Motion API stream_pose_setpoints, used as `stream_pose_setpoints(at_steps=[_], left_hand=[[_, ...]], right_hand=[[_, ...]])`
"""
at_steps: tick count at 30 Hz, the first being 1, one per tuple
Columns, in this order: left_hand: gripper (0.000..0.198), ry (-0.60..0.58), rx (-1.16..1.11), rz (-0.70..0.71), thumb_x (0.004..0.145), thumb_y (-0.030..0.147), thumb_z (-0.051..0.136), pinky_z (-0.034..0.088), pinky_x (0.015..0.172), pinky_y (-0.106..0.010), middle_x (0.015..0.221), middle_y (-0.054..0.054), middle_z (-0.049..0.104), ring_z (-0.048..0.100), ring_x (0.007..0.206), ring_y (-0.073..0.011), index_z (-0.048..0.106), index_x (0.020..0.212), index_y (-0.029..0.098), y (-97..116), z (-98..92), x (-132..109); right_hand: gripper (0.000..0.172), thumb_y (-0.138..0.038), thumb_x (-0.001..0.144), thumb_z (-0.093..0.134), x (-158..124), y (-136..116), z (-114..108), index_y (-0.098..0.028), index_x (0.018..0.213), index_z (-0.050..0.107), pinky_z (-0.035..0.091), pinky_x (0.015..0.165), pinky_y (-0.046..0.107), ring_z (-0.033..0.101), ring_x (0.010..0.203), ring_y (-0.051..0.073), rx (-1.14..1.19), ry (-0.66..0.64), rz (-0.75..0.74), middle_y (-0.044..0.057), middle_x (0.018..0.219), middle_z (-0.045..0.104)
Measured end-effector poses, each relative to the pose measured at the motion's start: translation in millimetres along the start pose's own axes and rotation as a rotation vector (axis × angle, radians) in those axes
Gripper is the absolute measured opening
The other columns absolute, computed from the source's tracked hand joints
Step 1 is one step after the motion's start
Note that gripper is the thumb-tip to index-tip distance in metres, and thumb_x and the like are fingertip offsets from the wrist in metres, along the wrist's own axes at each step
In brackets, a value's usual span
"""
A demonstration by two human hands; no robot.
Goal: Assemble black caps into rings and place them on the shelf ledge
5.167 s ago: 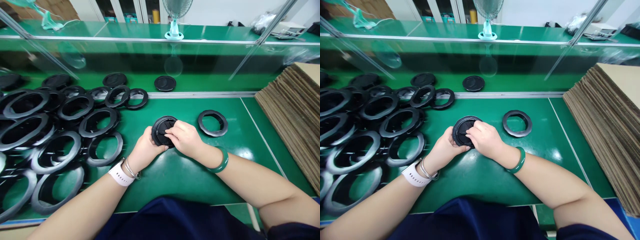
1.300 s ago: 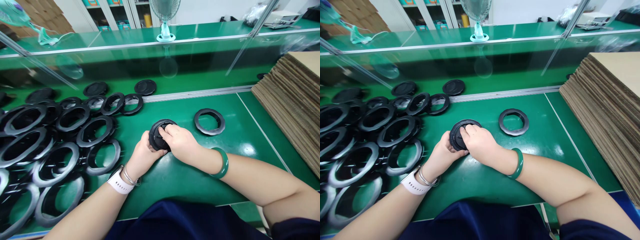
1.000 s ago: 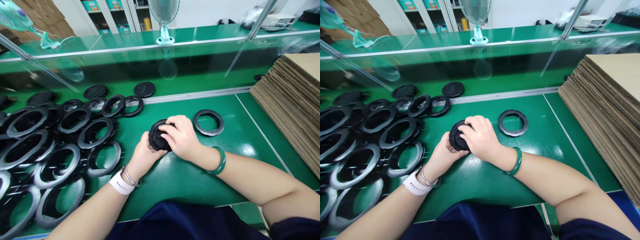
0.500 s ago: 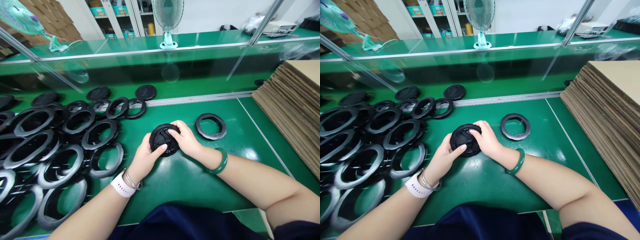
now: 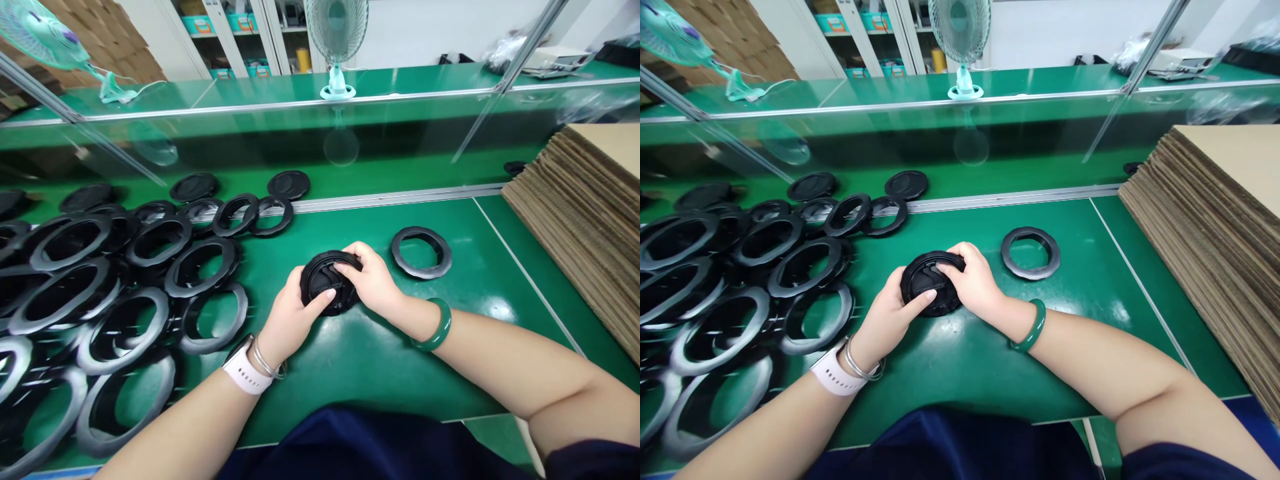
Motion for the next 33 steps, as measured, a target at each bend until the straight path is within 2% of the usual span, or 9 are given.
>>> stream_pose_setpoints(at_steps=[3,6,9,14,16,21,26,33], left_hand=[[0.046,0.021,0.002,-0.011,0.086,0.050,0.068,0.048,0.094,-0.041,0.115,-0.006,0.067,0.063,0.109,-0.0286,0.054,0.119,0.022,-2.8,-3.7,2.5],[0.046,0.032,-0.028,-0.031,0.086,0.049,0.068,0.047,0.096,-0.041,0.118,-0.006,0.066,0.061,0.113,-0.0287,0.054,0.120,0.021,-6.5,-7.2,5.0],[0.044,0.019,-0.069,-0.028,0.087,0.047,0.067,0.046,0.098,-0.041,0.120,-0.006,0.065,0.060,0.115,-0.0281,0.054,0.120,0.021,-7.7,-7.8,5.7],[0.041,0.004,-0.076,-0.020,0.089,0.045,0.065,0.047,0.096,-0.040,0.118,-0.006,0.065,0.061,0.113,-0.0275,0.054,0.120,0.021,-7.5,-6.4,4.6],[0.040,0.007,-0.072,-0.012,0.089,0.045,0.065,0.047,0.097,-0.040,0.119,-0.006,0.065,0.060,0.113,-0.0273,0.054,0.120,0.021,-7.3,-6.4,4.5],[0.041,0.002,-0.071,0.007,0.089,0.044,0.066,0.046,0.098,-0.040,0.120,-0.005,0.065,0.060,0.113,-0.0263,0.053,0.122,0.022,-5.3,-6.2,3.4],[0.041,-0.001,-0.013,0.024,0.089,0.043,0.065,0.046,0.096,-0.040,0.117,-0.004,0.065,0.061,0.109,-0.0254,0.053,0.122,0.022,-0.4,-5.4,0.1],[0.042,0.016,0.005,0.030,0.088,0.043,0.066,0.047,0.095,-0.039,0.117,-0.003,0.066,0.061,0.109,-0.0248,0.052,0.123,0.023,3.5,-4.3,-2.5]], right_hand=[[0.026,-0.038,0.084,0.067,1.7,-2.6,4.3,-0.019,0.101,0.060,0.048,0.091,0.037,0.062,0.098,0.020,0.061,-0.131,0.011,0.003,0.102,0.067],[0.050,-0.036,0.077,0.079,2.7,-6.6,8.7,-0.019,0.117,0.056,0.048,0.097,0.039,0.062,0.107,0.021,0.100,-0.293,0.024,0.005,0.116,0.066],[0.054,-0.032,0.075,0.081,3.3,-9.7,7.9,-0.017,0.119,0.055,0.048,0.099,0.040,0.062,0.111,0.023,0.085,-0.339,0.027,0.007,0.119,0.065],[0.051,-0.027,0.077,0.079,2.4,-10.2,5.6,-0.018,0.121,0.055,0.047,0.102,0.043,0.062,0.113,0.023,-0.040,-0.316,0.037,0.008,0.121,0.065],[0.051,-0.030,0.078,0.078,2.7,-9.5,6.2,-0.018,0.122,0.055,0.047,0.102,0.042,0.061,0.114,0.023,-0.022,-0.316,0.024,0.008,0.122,0.065],[0.028,-0.033,0.091,0.062,6.7,-1.5,5.9,-0.017,0.114,0.063,0.046,0.101,0.041,0.062,0.109,0.021,0.090,-0.262,0.011,0.008,0.115,0.067],[0.018,-0.030,0.084,0.069,5.8,0.2,0.2,-0.019,0.098,0.069,0.047,0.097,0.040,0.061,0.099,0.021,-0.016,-0.126,-0.008,0.004,0.099,0.062],[0.017,-0.027,0.078,0.072,0.9,-0.1,-0.3,-0.020,0.093,0.069,0.049,0.093,0.039,0.061,0.095,0.021,0.034,-0.037,0.014,0.003,0.097,0.060]])
Point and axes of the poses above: each hand's wrist, its own x-axis towards the middle knuckle, its own z-axis out of the palm, y = z × x, the point moved 6 cm from there along x, towards the middle knuckle
